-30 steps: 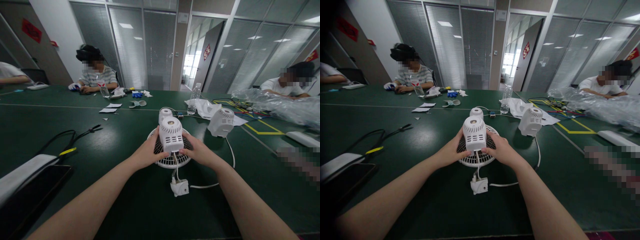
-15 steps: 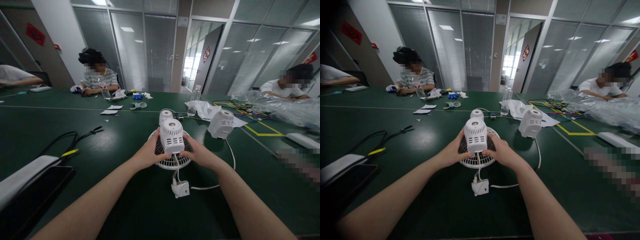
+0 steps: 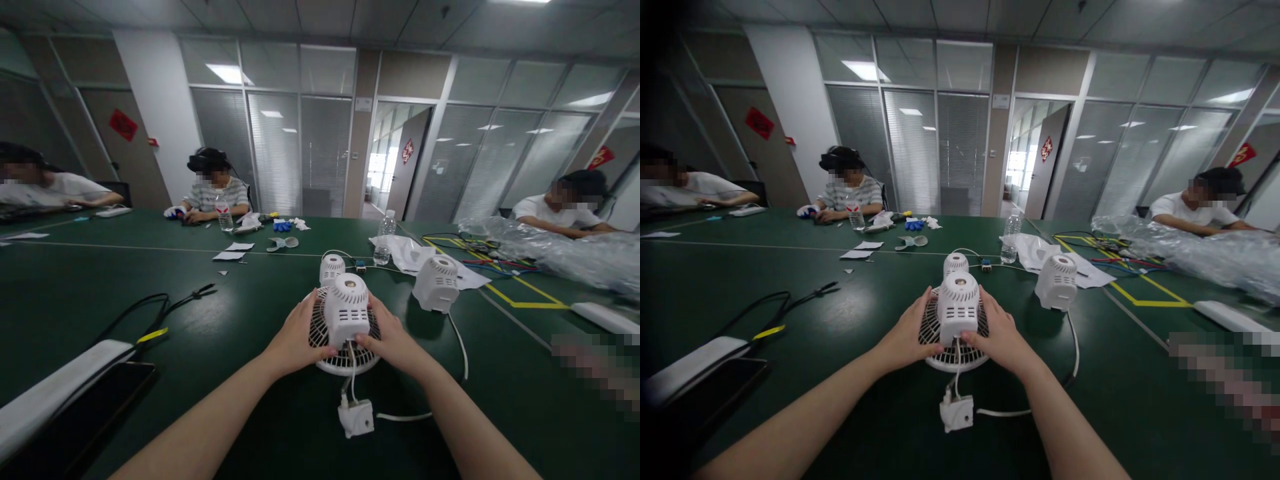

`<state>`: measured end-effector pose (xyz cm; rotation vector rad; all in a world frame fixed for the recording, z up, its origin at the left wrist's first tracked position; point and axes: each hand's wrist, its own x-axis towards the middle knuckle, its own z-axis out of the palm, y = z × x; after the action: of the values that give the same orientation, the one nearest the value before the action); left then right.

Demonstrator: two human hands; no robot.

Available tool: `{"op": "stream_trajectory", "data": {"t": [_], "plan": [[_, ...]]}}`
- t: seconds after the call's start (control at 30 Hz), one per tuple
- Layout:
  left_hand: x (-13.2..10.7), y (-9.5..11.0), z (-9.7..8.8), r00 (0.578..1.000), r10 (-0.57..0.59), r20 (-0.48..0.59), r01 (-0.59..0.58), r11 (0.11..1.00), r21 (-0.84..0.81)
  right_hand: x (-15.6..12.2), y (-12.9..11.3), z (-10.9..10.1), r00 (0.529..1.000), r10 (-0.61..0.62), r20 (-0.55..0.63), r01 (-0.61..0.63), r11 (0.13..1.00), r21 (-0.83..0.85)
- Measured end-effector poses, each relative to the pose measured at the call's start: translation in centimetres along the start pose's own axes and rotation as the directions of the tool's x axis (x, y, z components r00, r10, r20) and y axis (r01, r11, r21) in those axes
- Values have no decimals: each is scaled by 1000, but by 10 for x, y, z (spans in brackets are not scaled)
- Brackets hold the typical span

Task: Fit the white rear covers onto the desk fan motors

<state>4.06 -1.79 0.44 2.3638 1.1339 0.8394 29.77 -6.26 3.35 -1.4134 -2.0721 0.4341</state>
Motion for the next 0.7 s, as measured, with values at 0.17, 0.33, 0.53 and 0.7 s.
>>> {"op": "stream_trajectory", "data": {"t": [0.17, 0.33, 0.53, 0.7], "plan": [[-2, 6, -2, 1000, -7, 5, 7, 1000, 7, 0, 8, 6, 999, -16, -50, 20, 997, 75], [-3, 9, 3, 1000, 3, -25, -3, 1000, 17, 0, 8, 6, 998, -54, -31, 59, 981, 183], [-3, 11, 14, 996, 41, -82, -35, 996, 76, -2, 0, 5, 999, -13, -47, 21, 984, 179], [-1, 9, 14, 993, 26, -113, -20, 999, 50, -1, 8, 9, 998, -32, -54, 46, 957, 286]]}}
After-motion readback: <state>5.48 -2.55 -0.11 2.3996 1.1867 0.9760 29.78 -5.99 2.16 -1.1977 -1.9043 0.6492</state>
